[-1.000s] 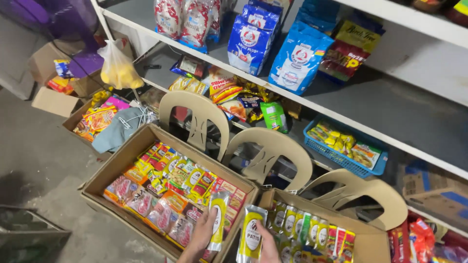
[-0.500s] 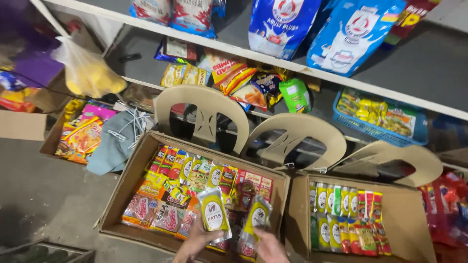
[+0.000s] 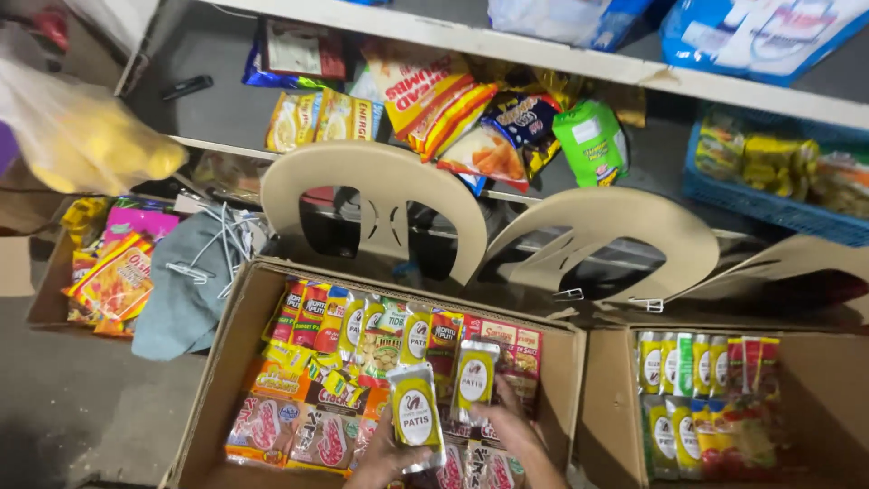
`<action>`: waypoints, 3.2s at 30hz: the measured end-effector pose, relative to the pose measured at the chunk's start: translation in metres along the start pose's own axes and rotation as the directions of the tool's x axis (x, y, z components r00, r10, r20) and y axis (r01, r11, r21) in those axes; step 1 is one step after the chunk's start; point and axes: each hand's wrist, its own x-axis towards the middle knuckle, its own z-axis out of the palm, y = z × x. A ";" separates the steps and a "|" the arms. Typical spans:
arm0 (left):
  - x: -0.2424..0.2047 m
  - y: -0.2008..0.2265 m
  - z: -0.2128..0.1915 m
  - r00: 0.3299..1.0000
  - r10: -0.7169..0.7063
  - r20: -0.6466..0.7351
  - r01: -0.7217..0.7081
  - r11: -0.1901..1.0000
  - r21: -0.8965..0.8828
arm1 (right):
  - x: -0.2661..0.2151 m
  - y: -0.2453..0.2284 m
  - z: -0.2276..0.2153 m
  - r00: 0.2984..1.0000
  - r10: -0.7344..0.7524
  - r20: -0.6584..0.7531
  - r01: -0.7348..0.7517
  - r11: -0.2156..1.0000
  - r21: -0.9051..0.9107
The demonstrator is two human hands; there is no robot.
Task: The person organizes various packaged food items, including canned goods and snack packets, into two cardboard boxes. They pick up items from one box and place them into the other, arranging them neatly by type and orientation.
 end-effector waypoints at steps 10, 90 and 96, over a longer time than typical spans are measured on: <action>0.014 -0.042 -0.035 0.985 -0.002 0.174 0.017 0.996 -0.084 | 0.100 0.007 0.041 0.970 -0.177 -0.167 0.172 0.984 -0.045; 0.148 -0.053 0.079 0.989 0.087 0.115 -0.044 -0.577 0.815 | 0.085 0.017 0.004 0.921 -0.382 -0.070 0.114 0.437 -0.892; 0.130 -0.004 0.101 0.997 -0.062 0.038 -0.061 -0.412 0.909 | 0.061 -0.006 0.000 0.891 -0.450 -0.054 0.188 0.476 -0.859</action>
